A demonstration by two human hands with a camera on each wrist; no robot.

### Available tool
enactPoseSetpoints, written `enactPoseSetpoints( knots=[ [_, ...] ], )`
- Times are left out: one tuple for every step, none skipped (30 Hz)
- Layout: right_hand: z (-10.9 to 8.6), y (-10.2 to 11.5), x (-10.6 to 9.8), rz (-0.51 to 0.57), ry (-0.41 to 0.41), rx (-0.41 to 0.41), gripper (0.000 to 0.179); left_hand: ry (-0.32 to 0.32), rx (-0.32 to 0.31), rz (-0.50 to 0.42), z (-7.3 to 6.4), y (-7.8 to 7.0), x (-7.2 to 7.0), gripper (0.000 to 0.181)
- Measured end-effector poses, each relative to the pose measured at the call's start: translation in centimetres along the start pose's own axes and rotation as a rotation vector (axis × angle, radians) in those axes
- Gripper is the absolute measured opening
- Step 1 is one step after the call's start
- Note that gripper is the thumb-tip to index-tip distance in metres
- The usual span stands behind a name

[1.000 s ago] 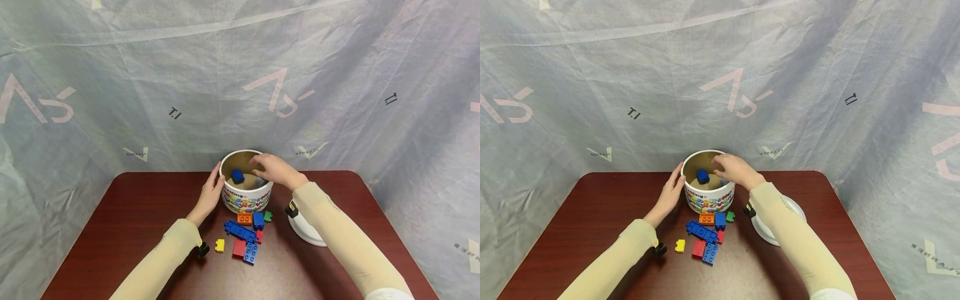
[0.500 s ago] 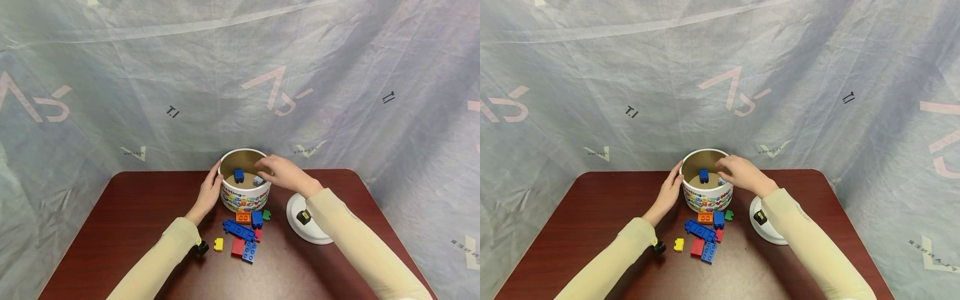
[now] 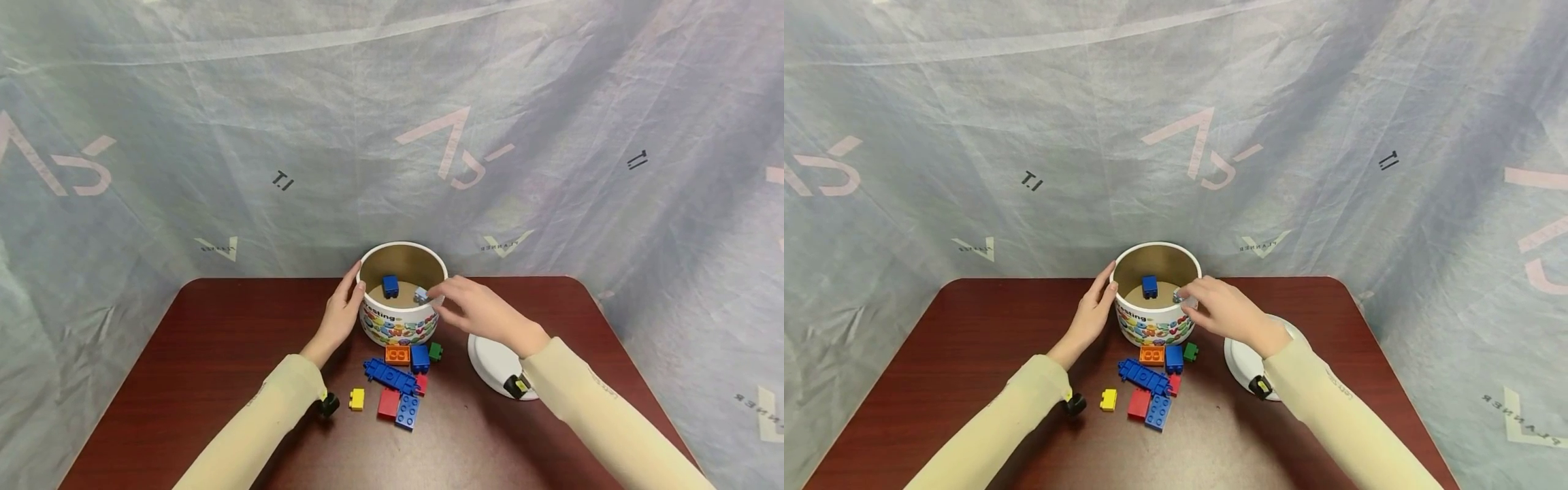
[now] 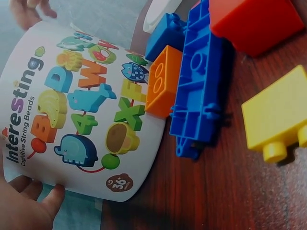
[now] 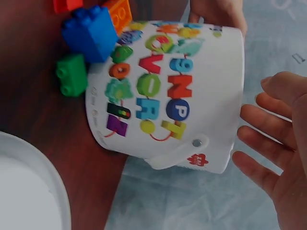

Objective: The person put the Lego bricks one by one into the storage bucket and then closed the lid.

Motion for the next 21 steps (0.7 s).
enactPoseSetpoints(
  knots=[
    [-0.3, 0.2, -0.1, -0.008, -0.022, -0.020, 0.026, 0.002, 0.001, -0.002, 0.0, 0.0, 0.0, 0.055],
    [-0.6, 0.5, -0.2, -0.019, -0.049, -0.039, 0.027, 0.002, 0.000, -0.002, 0.0, 0.0, 0.0, 0.055],
    [-0.9, 0.6, -0.4, -0.028, -0.081, -0.054, 0.027, 0.002, 0.001, -0.003, 0.0, 0.0, 0.0, 0.055],
    [-1.2, 0.7, -0.7, -0.028, -0.115, -0.062, 0.028, 0.002, 0.001, -0.003, 0.0, 0.0, 0.0, 0.055],
    [-1.5, 0.8, -0.9, -0.028, -0.147, -0.068, 0.029, 0.003, 0.001, -0.002, 0.0, 0.0, 0.0, 0.055],
    [-1.8, 0.8, -1.2, -0.024, -0.172, -0.067, 0.029, 0.004, 0.002, -0.002, 0.1, 0.0, 0.0, 0.055],
    [-2.1, 0.8, -1.4, -0.017, -0.192, -0.063, 0.029, 0.004, 0.006, -0.001, 0.0, -0.1, 0.0, 0.055],
    [-2.4, 0.8, -1.6, -0.008, -0.203, -0.056, 0.027, 0.003, 0.009, -0.001, 0.0, -0.1, 0.1, 0.055],
    [-2.7, 0.8, -1.7, 0.004, -0.201, -0.050, 0.025, 0.003, 0.012, -0.002, 0.0, -0.2, 0.1, 0.055],
    [-2.9, 0.8, -1.7, 0.011, -0.193, -0.045, 0.023, 0.001, 0.015, -0.003, 0.0, -0.2, 0.0, 0.055],
    [-3.1, 0.8, -1.6, 0.013, -0.179, -0.043, 0.022, 0.000, 0.018, -0.004, 0.0, -0.3, 0.0, 0.056],
    [-3.3, 0.9, -1.5, 0.014, -0.163, -0.041, 0.021, -0.002, 0.021, -0.006, 0.0, -0.4, 0.0, 0.056],
    [-3.5, 1.0, -1.4, 0.017, -0.148, -0.039, 0.021, -0.002, 0.025, -0.007, 0.0, -0.4, 0.0, 0.056],
    [-3.7, 1.1, -1.3, 0.018, -0.135, -0.037, 0.021, -0.001, 0.021, -0.007, 0.0, -0.4, 0.0, 0.055],
    [-3.8, 1.2, -1.2, 0.018, -0.125, -0.034, 0.021, 0.000, 0.018, -0.007, 0.0, -0.4, 0.0, 0.055],
    [-4.0, 1.3, -1.0, 0.021, -0.117, -0.032, 0.022, 0.001, 0.015, -0.006, 0.1, -0.3, 0.0, 0.055],
    [-4.2, 1.5, -0.8, 0.025, -0.109, -0.030, 0.023, 0.002, 0.014, -0.006, 0.1, -0.3, 0.1, 0.055],
    [-4.4, 1.7, -0.6, 0.027, -0.100, -0.031, 0.023, 0.004, 0.014, -0.006, 0.1, -0.2, 0.1, 0.055],
    [-4.5, 2.0, -0.3, 0.031, -0.092, -0.033, 0.024, 0.004, 0.014, -0.007, 0.1, -0.2, 0.1, 0.056],
    [-4.7, 2.2, 0.1, 0.032, -0.085, -0.039, 0.025, 0.003, 0.012, -0.008, 0.1, -0.1, 0.1, 0.055],
    [-5.0, 2.5, 0.5, 0.032, -0.080, -0.049, 0.026, 0.001, 0.014, -0.010, 0.0, -0.2, 0.1, 0.055]
  ],
)
Point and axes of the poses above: each hand's wrist, its own z-axis towards the middle knuckle, its own x-axis out of the palm, y = z × x, the point moved 7 cm from there along z, towards the middle knuckle, and after that the axes turned 11 degrees about -z, right-handed, at the moved point
